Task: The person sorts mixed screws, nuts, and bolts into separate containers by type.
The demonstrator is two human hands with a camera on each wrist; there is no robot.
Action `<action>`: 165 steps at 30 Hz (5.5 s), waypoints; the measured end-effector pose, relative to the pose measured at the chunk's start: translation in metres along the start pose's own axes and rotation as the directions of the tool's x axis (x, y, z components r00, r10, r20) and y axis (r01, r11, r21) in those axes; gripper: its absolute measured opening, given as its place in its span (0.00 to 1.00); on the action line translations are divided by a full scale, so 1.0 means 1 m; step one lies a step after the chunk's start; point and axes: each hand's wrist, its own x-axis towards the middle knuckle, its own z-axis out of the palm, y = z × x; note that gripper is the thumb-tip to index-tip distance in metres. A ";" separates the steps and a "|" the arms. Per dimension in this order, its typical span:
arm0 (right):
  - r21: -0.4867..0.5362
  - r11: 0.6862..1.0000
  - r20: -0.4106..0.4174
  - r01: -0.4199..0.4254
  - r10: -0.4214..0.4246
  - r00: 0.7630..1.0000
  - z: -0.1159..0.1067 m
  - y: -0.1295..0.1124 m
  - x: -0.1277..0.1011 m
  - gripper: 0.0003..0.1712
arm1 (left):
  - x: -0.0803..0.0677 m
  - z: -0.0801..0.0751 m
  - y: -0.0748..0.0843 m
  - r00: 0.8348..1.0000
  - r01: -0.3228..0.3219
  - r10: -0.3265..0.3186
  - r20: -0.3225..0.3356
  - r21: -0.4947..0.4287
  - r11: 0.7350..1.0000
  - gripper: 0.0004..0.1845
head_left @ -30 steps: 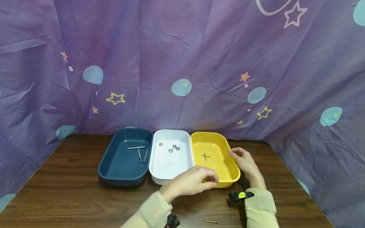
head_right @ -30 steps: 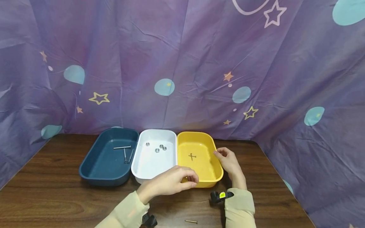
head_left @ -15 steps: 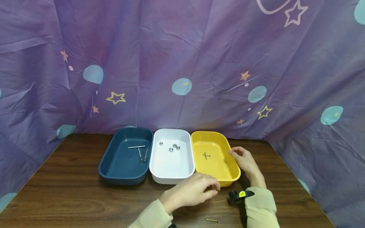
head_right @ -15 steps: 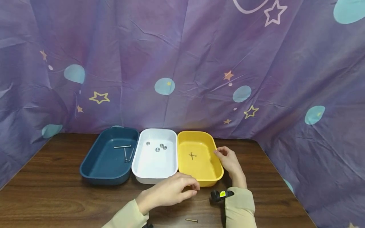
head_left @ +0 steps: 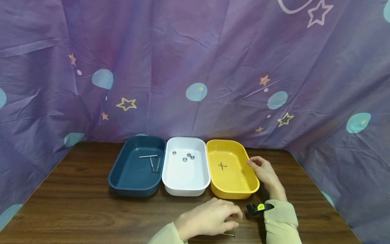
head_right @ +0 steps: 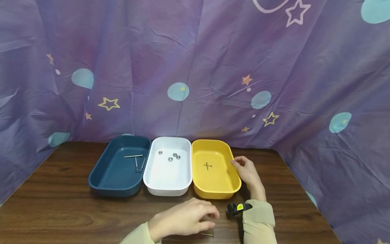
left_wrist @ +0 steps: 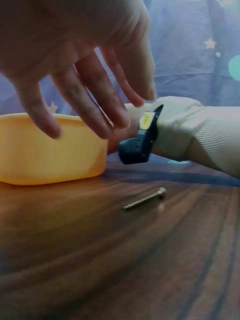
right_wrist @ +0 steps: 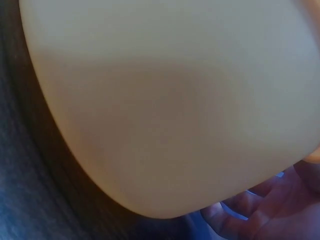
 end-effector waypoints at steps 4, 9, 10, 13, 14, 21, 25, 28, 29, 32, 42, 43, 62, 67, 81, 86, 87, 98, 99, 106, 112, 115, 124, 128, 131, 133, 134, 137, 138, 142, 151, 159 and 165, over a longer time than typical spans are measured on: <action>-0.007 1.000 0.001 0.000 0.000 1.000 -0.001 -0.001 0.000 0.21 | 0.001 0.005 0.001 0.997 0.006 -0.002 0.081 -0.050 0.999 0.10; -0.007 1.000 -0.005 -0.001 0.001 1.000 0.001 0.001 0.001 0.20 | -0.001 0.011 0.000 0.984 0.085 -0.077 0.158 -0.043 0.995 0.11; -0.007 1.000 -0.005 -0.004 0.004 1.000 0.001 0.001 0.001 0.20 | -0.002 0.012 0.000 0.980 0.109 -0.103 0.171 -0.026 0.994 0.12; -0.009 1.000 -0.005 -0.015 0.015 1.000 0.004 0.003 0.000 0.21 | -0.006 0.016 0.002 0.963 0.184 -0.187 0.194 0.033 0.982 0.14; -0.011 1.000 -0.005 -0.019 0.019 1.000 0.004 0.003 0.000 0.21 | -0.008 0.018 0.003 0.958 0.203 -0.209 0.195 0.051 0.978 0.15; -0.011 1.000 -0.018 -0.007 0.007 1.000 0.003 0.004 0.000 0.19 | -0.008 0.023 0.005 0.933 0.298 -0.306 0.191 0.071 0.952 0.14; -0.008 1.000 -0.015 0.010 -0.011 1.000 0.001 0.003 0.001 0.19 | -0.007 0.023 0.004 0.920 0.326 -0.331 0.208 0.061 0.944 0.12; -0.005 1.000 -0.014 0.016 -0.016 1.000 0.000 0.003 0.001 0.19 | -0.006 0.023 0.004 0.918 0.332 -0.333 0.216 0.044 0.942 0.10; -0.004 1.000 -0.015 0.016 -0.016 1.000 -0.001 0.003 0.001 0.19 | -0.006 0.023 0.004 0.918 0.332 -0.332 0.217 0.039 0.942 0.09; -0.002 1.000 -0.021 0.011 -0.011 1.000 -0.001 0.004 0.001 0.18 | -0.006 0.023 0.004 0.916 0.339 -0.335 0.219 0.022 0.941 0.08; 0.003 1.000 -0.010 0.010 -0.010 1.000 0.001 0.002 0.001 0.19 | -0.006 0.023 0.005 0.923 0.330 -0.326 0.207 0.017 0.944 0.09; 0.002 1.000 -0.012 0.010 -0.010 1.000 0.001 0.002 0.001 0.19 | -0.006 0.023 0.005 0.923 0.329 -0.325 0.207 0.016 0.944 0.09; -0.004 1.000 -0.008 -0.008 0.008 1.000 0.001 0.001 0.001 0.20 | -0.008 0.023 0.001 0.937 0.261 -0.261 0.232 0.031 0.965 0.12; -0.014 1.000 -0.010 -0.006 0.006 1.000 0.001 0.001 0.000 0.20 | -0.008 0.023 0.000 0.942 0.239 -0.238 0.238 0.028 0.971 0.10; -0.003 1.000 -0.014 0.000 0.000 1.000 0.000 0.000 -0.002 0.19 | -0.009 0.016 -0.001 0.945 0.244 -0.236 0.226 -0.007 0.970 0.08; -0.007 1.000 -0.019 0.000 0.000 1.000 -0.001 0.000 -0.002 0.18 | -0.007 0.013 0.000 0.949 0.226 -0.216 0.230 -0.018 0.974 0.08; -0.007 1.000 -0.021 0.003 -0.003 1.000 -0.001 0.001 -0.002 0.17 | -0.006 0.011 0.000 0.950 0.225 -0.215 0.227 -0.018 0.974 0.08; 0.013 1.000 -0.019 0.003 -0.003 1.000 0.001 0.001 -0.001 0.18 | -0.003 -0.005 -0.004 0.961 0.214 -0.195 0.197 -0.082 0.973 0.06; 0.014 1.000 -0.018 0.000 0.001 1.000 0.001 0.001 -0.001 0.18 | -0.002 -0.005 -0.004 0.961 0.213 -0.194 0.196 -0.083 0.973 0.06; 0.006 1.000 -0.017 -0.005 0.005 1.000 0.001 0.002 -0.002 0.19 | 0.005 -0.019 -0.008 0.967 0.199 -0.182 0.178 -0.088 0.976 0.04; 0.001 1.000 -0.026 -0.010 0.010 1.000 0.001 0.002 -0.001 0.18 | 0.019 -0.034 -0.013 0.971 0.196 -0.185 0.152 -0.057 0.979 0.06; 0.010 1.000 -0.021 -0.007 0.008 1.000 0.001 0.002 0.000 0.18 | 0.028 -0.040 -0.019 0.974 0.186 -0.172 0.150 -0.079 0.979 0.06; 0.006 1.000 -0.018 -0.007 0.007 1.000 0.001 0.002 0.000 0.18 | 0.061 -0.061 -0.044 0.966 0.206 -0.195 0.169 -0.046 0.978 0.03; -0.016 1.000 -0.024 -0.022 0.022 0.999 0.001 0.002 -0.001 0.18 | 0.077 -0.067 -0.058 0.951 0.247 -0.239 0.197 -0.013 0.969 0.02; -0.014 1.000 -0.022 -0.019 0.019 1.000 0.002 0.002 -0.001 0.18 | 0.087 -0.070 -0.071 0.940 0.288 -0.285 0.188 0.013 0.958 0.02; -0.009 1.000 -0.018 -0.012 0.012 1.000 0.002 0.002 -0.001 0.17 | 0.093 -0.071 -0.079 0.936 0.316 -0.313 0.159 0.011 0.949 0.02; -0.003 1.000 -0.017 -0.010 0.009 1.000 0.002 0.002 -0.001 0.17 | 0.095 -0.072 -0.084 0.937 0.325 -0.322 0.138 0.005 0.946 0.01; 0.012 1.000 -0.015 -0.003 0.003 1.000 0.002 0.002 -0.002 0.17 | 0.102 -0.073 -0.094 0.936 0.345 -0.344 0.069 0.006 0.939 0.02; 0.014 1.000 -0.016 -0.003 0.003 1.000 0.002 0.002 -0.002 0.17 | 0.104 -0.074 -0.096 0.937 0.347 -0.347 0.047 0.008 0.938 0.04; 0.019 1.000 -0.019 0.000 0.001 1.000 0.001 0.001 -0.003 0.17 | 0.112 -0.074 -0.102 0.928 0.374 -0.374 -0.009 0.049 0.926 0.10; 0.021 0.999 -0.024 -0.038 0.038 0.999 -0.001 0.004 -0.007 0.18 | 0.128 -0.064 -0.104 0.899 0.437 -0.435 -0.041 0.075 0.896 0.09; 0.025 0.999 -0.042 -0.044 0.045 0.998 -0.001 0.006 -0.010 0.19 | 0.141 -0.053 -0.105 0.904 0.427 -0.427 -0.009 0.032 0.904 0.07; 0.032 0.998 -0.038 -0.052 0.053 0.998 -0.002 0.004 -0.010 0.20 | 0.145 -0.047 -0.102 0.896 0.441 -0.444 0.023 0.068 0.895 0.13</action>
